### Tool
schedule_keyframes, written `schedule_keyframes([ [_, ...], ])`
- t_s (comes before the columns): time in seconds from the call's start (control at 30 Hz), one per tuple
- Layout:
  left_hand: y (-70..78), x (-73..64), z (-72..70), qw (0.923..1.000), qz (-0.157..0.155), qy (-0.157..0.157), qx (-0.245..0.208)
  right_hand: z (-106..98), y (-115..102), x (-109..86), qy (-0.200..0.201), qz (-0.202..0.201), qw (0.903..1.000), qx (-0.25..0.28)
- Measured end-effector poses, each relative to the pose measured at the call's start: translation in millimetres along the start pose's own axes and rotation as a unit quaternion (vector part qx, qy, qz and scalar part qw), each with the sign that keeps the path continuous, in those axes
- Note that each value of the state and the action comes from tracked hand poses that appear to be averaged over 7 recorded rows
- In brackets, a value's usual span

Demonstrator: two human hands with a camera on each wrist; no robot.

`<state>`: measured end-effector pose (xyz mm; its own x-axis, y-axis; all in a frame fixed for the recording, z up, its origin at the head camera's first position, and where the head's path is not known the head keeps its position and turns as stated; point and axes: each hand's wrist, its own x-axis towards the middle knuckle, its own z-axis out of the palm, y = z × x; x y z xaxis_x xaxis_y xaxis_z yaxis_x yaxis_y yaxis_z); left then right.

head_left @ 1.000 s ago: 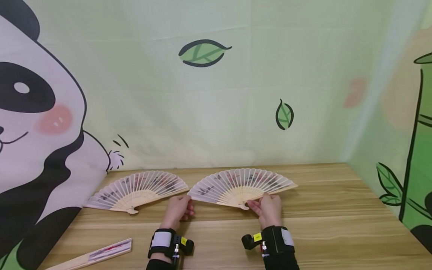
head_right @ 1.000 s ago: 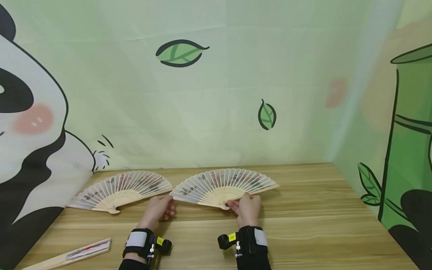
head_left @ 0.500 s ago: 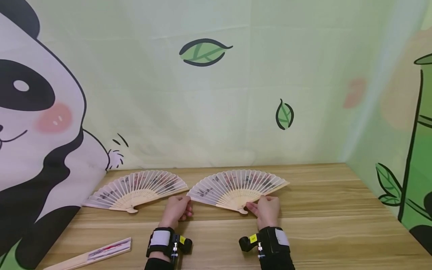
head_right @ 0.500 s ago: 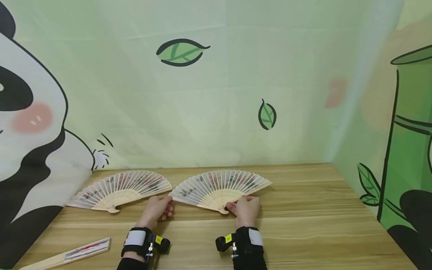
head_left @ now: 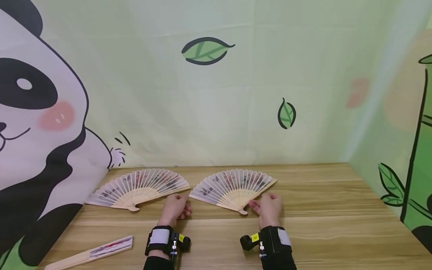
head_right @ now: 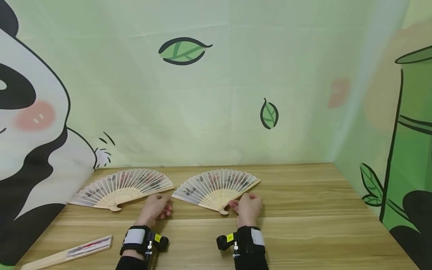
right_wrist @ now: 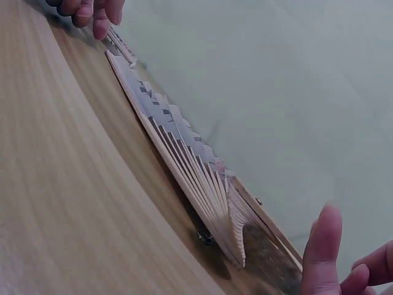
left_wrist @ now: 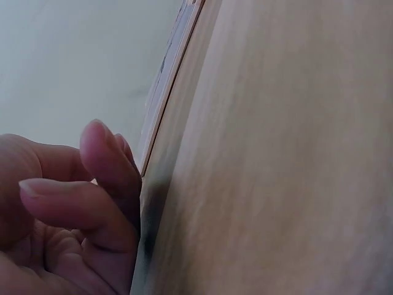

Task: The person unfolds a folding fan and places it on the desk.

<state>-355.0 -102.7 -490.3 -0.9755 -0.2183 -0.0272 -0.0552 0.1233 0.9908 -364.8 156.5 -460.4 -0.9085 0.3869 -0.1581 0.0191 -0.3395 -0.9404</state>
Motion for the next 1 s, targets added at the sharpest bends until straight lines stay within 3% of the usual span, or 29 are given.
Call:
schedule_keyframes([
  [0.33, 7.8, -0.5, -1.1, 0.9997, 0.004, 0.002, 0.023, -1, -6, -0.5, -0.021, -0.004, 0.9997, 0.007],
  [0.57, 13.2, -3.4, -1.1, 0.9983, 0.026, 0.011, 0.051, 2, -2, -4.3, -0.053, -0.003, 0.9986, 0.000],
  [0.8, 27.0, -17.6, -11.4, 0.9955, 0.055, 0.007, 0.077, 24, 3, -21.6, -0.119, -0.005, 0.9928, -0.014],
  [1.0, 42.1, -40.1, -32.4, 0.9838, 0.087, 0.007, 0.156, 54, 15, -50.8, -0.210, -0.015, 0.9775, -0.015],
])
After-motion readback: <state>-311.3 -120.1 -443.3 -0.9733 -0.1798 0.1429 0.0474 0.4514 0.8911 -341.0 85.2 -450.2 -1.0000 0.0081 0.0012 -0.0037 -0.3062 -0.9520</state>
